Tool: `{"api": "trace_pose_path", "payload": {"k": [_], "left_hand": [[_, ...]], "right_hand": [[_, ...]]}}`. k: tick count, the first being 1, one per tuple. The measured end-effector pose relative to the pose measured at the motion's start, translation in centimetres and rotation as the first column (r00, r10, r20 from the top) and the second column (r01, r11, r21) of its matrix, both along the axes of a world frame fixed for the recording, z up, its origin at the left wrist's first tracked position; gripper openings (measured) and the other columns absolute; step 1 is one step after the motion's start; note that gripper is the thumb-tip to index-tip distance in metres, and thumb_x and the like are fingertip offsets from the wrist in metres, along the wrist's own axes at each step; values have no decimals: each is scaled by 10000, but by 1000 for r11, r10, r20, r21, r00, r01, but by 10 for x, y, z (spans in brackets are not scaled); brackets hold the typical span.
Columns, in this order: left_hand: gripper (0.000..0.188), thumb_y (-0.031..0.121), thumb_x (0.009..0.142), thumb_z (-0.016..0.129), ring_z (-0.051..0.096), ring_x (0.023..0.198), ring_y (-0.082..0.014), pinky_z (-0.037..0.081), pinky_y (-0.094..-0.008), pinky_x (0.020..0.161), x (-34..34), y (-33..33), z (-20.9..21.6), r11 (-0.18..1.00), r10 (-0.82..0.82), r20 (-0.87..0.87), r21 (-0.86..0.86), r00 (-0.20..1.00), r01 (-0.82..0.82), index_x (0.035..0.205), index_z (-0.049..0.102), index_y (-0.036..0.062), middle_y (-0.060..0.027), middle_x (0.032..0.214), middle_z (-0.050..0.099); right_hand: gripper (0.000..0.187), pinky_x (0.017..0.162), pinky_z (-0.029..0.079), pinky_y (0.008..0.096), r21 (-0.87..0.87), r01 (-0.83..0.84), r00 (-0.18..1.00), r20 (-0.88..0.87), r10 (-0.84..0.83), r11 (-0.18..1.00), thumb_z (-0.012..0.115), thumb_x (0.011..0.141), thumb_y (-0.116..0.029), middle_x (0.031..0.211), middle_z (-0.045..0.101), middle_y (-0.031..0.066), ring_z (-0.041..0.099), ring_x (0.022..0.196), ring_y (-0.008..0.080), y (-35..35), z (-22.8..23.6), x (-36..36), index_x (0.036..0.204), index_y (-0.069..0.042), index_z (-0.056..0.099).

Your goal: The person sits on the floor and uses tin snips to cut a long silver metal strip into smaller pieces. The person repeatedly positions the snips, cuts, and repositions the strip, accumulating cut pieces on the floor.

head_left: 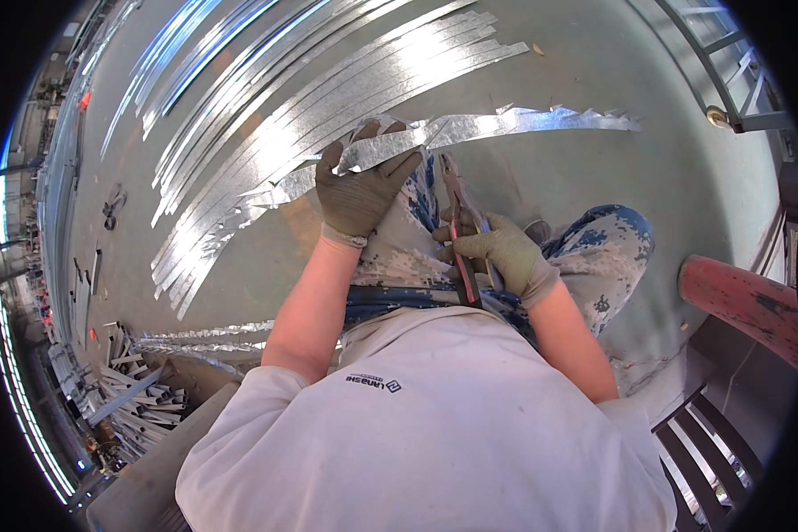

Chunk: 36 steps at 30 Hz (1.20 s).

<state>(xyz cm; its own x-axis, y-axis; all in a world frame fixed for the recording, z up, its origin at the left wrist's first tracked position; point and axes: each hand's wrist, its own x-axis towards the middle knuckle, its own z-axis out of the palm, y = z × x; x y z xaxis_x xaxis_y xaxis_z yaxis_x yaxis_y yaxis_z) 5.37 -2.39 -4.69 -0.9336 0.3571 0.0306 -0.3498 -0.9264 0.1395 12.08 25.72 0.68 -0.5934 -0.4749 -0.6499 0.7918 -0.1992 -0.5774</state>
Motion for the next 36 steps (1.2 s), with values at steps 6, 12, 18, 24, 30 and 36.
{"api": "trace_pose_path", "payload": {"k": [6,12,18,24,30,36], "left_hand": [[776,529,1110,482,246,1719,-481,53,-605,1440,-1,-2,1,1000,-13,13,-20,1000,14,1709,506,36,-248,1840,347],[716,511,1131,462,353,1661,-541,136,-676,1425,0,2,8,1000,10,61,9,998,-11,1614,585,-2,-299,1759,437],[758,514,1099,531,280,1693,-527,98,-618,1438,0,1,6,999,30,104,-32,994,-26,1672,556,18,-263,1807,394],[745,500,1085,584,311,1678,-534,143,-627,1433,1,3,10,999,50,136,-27,990,-47,1646,578,10,-282,1794,403],[749,496,1081,607,335,1660,-556,190,-652,1418,2,5,15,995,80,156,-80,985,-68,1641,564,2,-323,1779,394],[713,517,1115,514,395,1653,-511,180,-668,1422,2,3,14,993,47,103,-111,994,-35,1624,596,25,-287,1759,457]], "right_hand": [[364,818,656,410,157,-33,993,-105,50,987,822,995,-103,1082,813,136,791,968,223,2,-8,0,1337,-4,748],[540,727,627,342,325,-168,960,-159,229,931,801,1020,-108,1220,781,72,723,868,146,11,-7,-6,1533,-47,643],[483,696,598,330,432,-230,932,-160,325,872,820,1019,-194,1116,763,27,681,822,118,10,13,-12,1467,-65,697],[468,763,603,322,417,-159,951,-180,253,895,823,1021,-205,1090,758,18,687,847,117,8,0,-7,1453,-68,707],[481,830,613,316,371,-165,954,-174,243,914,818,1037,-173,1170,769,30,718,951,125,10,-6,-12,1481,-45,682],[483,805,609,316,318,-166,958,-174,229,934,765,1073,-123,1162,762,44,715,944,130,15,-15,-12,1528,-32,633]]}}
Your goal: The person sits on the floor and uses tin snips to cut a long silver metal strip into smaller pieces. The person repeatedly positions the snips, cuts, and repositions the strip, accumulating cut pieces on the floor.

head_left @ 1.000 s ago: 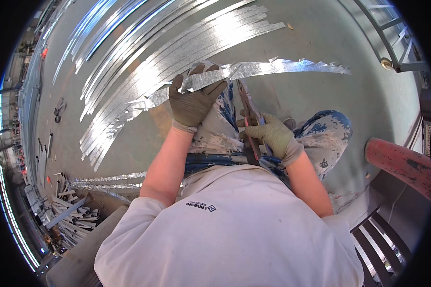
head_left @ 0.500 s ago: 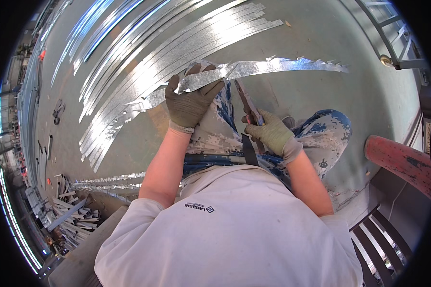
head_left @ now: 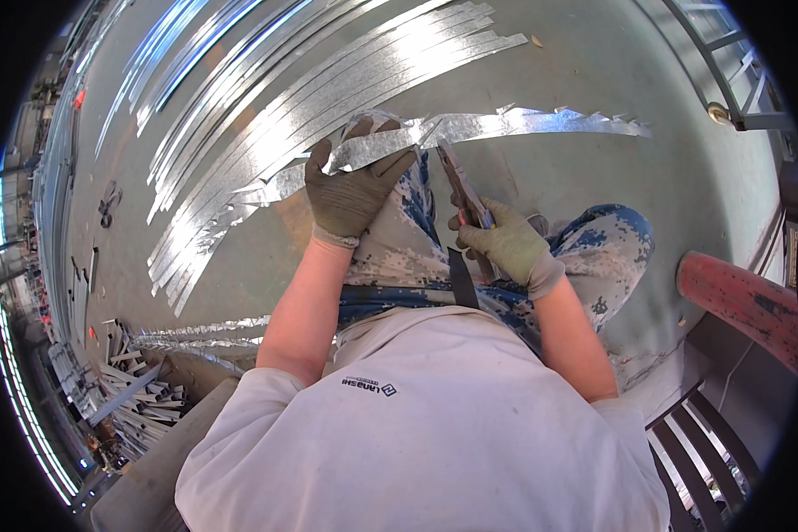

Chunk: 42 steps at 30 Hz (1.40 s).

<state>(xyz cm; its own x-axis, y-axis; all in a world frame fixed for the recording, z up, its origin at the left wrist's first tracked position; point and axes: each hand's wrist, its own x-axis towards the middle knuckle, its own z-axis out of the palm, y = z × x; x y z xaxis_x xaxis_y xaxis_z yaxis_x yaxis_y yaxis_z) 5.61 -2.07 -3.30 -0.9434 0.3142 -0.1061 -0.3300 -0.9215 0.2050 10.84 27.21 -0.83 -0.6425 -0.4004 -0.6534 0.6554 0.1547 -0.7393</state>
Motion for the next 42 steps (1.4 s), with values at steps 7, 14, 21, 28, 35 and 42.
{"api": "trace_pose_path", "payload": {"k": [7,14,21,28,35,42], "left_hand": [[733,532,1118,478,343,1687,-481,132,-659,1431,-1,-1,-5,1000,-11,-75,-6,997,11,1650,575,37,-283,1793,407],[733,509,1116,462,304,1713,-456,82,-660,1434,0,-4,-9,999,-34,-131,-7,991,33,1681,541,48,-284,1808,384],[719,471,1118,445,298,1712,-467,80,-675,1428,3,-2,-2,1000,-10,-81,14,997,11,1690,522,41,-306,1794,391],[809,549,1106,417,249,1721,-487,11,-655,1426,6,-10,-15,999,-37,-162,21,986,41,1738,444,46,-262,1840,327],[794,529,1079,493,225,1723,-499,48,-661,1431,6,-4,-6,994,4,-37,108,999,0,1704,503,39,-286,1824,350],[737,479,1119,486,224,1716,-523,43,-648,1432,4,-9,-14,996,-26,-115,82,993,36,1674,518,-4,-285,1839,327]], "right_hand": [[462,738,584,314,-140,56,998,11,-55,989,757,1065,-90,1113,740,57,688,848,137,4,-3,2,1501,-8,629],[499,720,584,333,-243,139,985,130,-110,960,762,1015,-31,1107,735,100,699,835,163,3,23,4,1492,29,627],[566,753,625,351,-362,279,949,245,-198,889,815,980,-56,1127,766,130,747,888,203,4,33,12,1506,51,638],[650,846,668,400,-563,412,886,429,-173,716,840,956,-74,1212,802,165,807,993,263,-8,27,20,1558,36,623],[739,844,634,451,-758,461,861,507,-28,461,813,934,-85,1249,749,150,764,1020,291,-17,-11,25,1618,2,546],[711,890,656,481,-780,493,843,538,11,385,783,951,-68,1316,756,162,785,1127,320,-22,-7,34,1617,-3,544]]}}
